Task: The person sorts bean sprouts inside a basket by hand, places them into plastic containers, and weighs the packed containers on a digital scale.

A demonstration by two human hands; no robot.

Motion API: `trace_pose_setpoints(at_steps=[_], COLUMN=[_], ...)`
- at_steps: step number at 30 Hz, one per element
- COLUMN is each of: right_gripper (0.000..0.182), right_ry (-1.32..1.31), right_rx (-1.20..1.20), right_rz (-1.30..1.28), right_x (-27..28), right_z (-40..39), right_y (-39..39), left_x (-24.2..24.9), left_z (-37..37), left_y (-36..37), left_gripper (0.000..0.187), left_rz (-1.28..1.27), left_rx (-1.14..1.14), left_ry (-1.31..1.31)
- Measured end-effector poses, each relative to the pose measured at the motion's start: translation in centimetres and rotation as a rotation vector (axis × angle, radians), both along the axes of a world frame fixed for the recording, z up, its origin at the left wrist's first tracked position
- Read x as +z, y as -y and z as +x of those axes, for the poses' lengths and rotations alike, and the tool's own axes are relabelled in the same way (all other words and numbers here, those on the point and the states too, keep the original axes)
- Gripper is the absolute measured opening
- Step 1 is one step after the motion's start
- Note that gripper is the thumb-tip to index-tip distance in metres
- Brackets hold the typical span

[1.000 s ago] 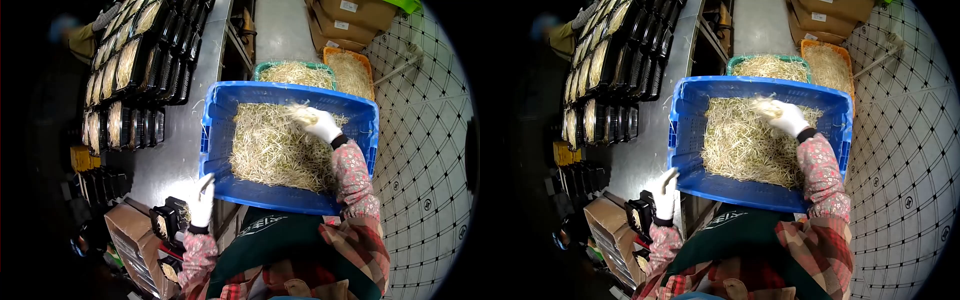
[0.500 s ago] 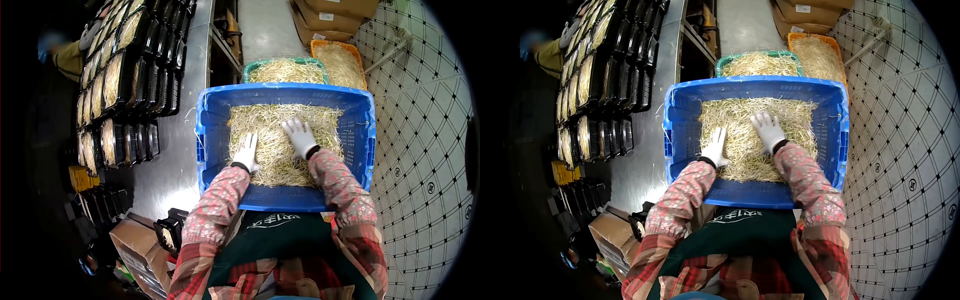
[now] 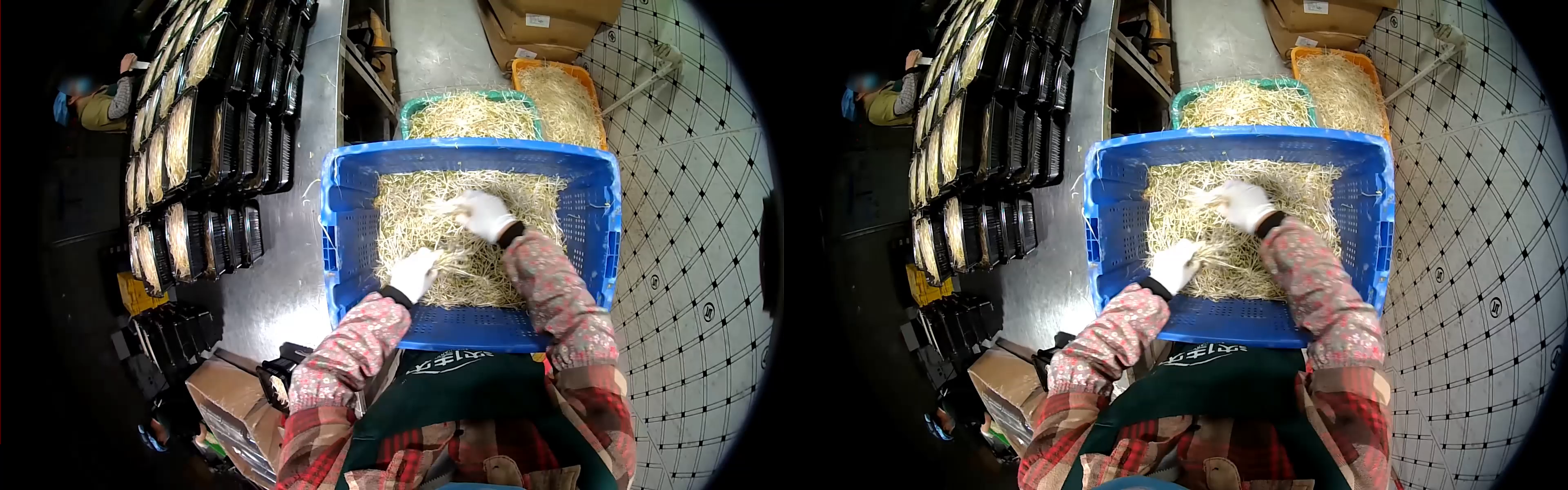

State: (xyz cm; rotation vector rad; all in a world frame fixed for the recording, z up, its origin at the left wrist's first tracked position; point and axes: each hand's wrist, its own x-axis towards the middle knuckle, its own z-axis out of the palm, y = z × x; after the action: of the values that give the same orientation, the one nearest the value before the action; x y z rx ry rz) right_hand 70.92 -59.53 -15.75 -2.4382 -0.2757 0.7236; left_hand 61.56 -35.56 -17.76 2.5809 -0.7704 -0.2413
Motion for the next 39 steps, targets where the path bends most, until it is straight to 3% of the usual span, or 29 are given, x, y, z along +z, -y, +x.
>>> trace_pose_setpoints(at_steps=[1,2,3,5,6,7,10,11,13,14,15,17,18,19,23,25,27,29,30,31,33,34,37,39], right_gripper=[0.043,0.052,0.063,0.083,0.095,0.114,0.142,0.144,0.141,0.130,0.101,0.061,0.029,0.016,0.016,0.022,0.023,0.023,0.020,0.024,0.046,0.060,0.066,0.067], right_ry=[-0.125,-0.018,0.088,0.097,-0.045,-0.066,0.094,0.099,0.117,0.123,0.105,0.059,0.094,0.059,-0.002,-0.006,-0.043,0.019,0.046,-0.097,-0.114,-0.167,-0.122,-0.041], right_rx=[0.070,0.140,0.210,0.114,0.081,0.066,0.188,0.270,0.260,0.193,0.126,0.176,0.222,0.158,-0.023,-0.165,-0.266,-0.248,-0.259,-0.153,0.105,0.161,0.136,0.137], right_rz=[-0.051,-0.076,-0.101,-0.143,-0.173,-0.153,-0.275,-0.332,-0.329,-0.329,-0.288,-0.193,-0.172,-0.134,-0.059,0.115,0.228,0.294,0.323,0.151,-0.025,-0.094,-0.070,-0.076], right_x=[-1.3,-2.5,-2.9,-3.4,-1.2,-1.3,-2.1,-2.1,-3.6,-4.6,-4.9,-8.2,-11.6,-11.0,-4.4,-1.9,0.2,-0.4,-1.6,-3.0,-6.3,-7.1,-6.2,-5.3], right_z=[0.6,0.4,0.2,-0.3,-0.2,-0.9,-3.9,-4.1,-3.7,-3.1,-2.4,-1.2,-1.3,-1.4,0.1,0.9,1.3,1.0,0.5,0.6,0.0,-0.1,0.5,0.5], right_y=[-1.2,-1.1,-0.8,1.2,1.6,1.8,-0.8,-1.8,-2.5,-2.6,-2.3,-1.1,-0.2,0.4,4.7,6.7,6.5,4.4,2.8,1.5,0.0,0.2,0.7,0.1], left_x=[0.0,0.3,0.4,0.8,0.2,0.1,-0.3,-0.7,-1.7,-2.3,-5.3,-6.7,-6.9,-6.2,-3.3,-1.5,0.3,0.5,0.4,0.3,0.4,1.1,3.7,5.3], left_z=[0.1,0.3,0.3,0.5,0.5,0.7,3.1,4.4,7.2,8.5,8.7,9.2,8.8,8.2,4.7,3.1,2.0,1.3,0.9,0.7,-0.1,-0.5,-2.9,-4.5], left_y=[1.0,1.1,0.9,0.0,-0.8,-0.5,1.7,2.6,3.5,3.2,2.0,1.7,1.1,0.6,-2.2,-3.1,-2.9,-1.1,-0.1,0.5,0.4,0.0,-2.2,-3.1], left_gripper=[0.046,0.074,0.074,0.106,0.129,0.129,0.133,0.134,0.134,0.134,0.115,0.074,0.056,0.038,0.021,0.016,0.023,0.031,0.042,0.053,0.057,0.056,0.047,0.042], left_rz=[0.006,0.168,0.165,0.233,0.307,0.306,0.359,0.427,0.494,0.417,0.401,0.424,0.361,0.295,0.212,0.074,0.040,-0.046,0.057,0.158,0.139,0.138,-0.040,-0.121], left_rx=[0.043,0.053,0.054,0.181,0.149,0.149,0.110,0.111,0.127,0.137,0.124,0.179,0.178,0.177,0.156,0.151,0.055,-0.002,0.011,0.025,0.085,0.145,0.368,0.433], left_ry=[-0.006,-0.132,-0.135,-0.232,-0.339,-0.345,-0.415,-0.400,-0.413,-0.527,-0.486,-0.461,-0.433,-0.404,-0.199,-0.124,-0.080,0.021,-0.058,-0.138,-0.114,-0.170,-0.304,-0.213])
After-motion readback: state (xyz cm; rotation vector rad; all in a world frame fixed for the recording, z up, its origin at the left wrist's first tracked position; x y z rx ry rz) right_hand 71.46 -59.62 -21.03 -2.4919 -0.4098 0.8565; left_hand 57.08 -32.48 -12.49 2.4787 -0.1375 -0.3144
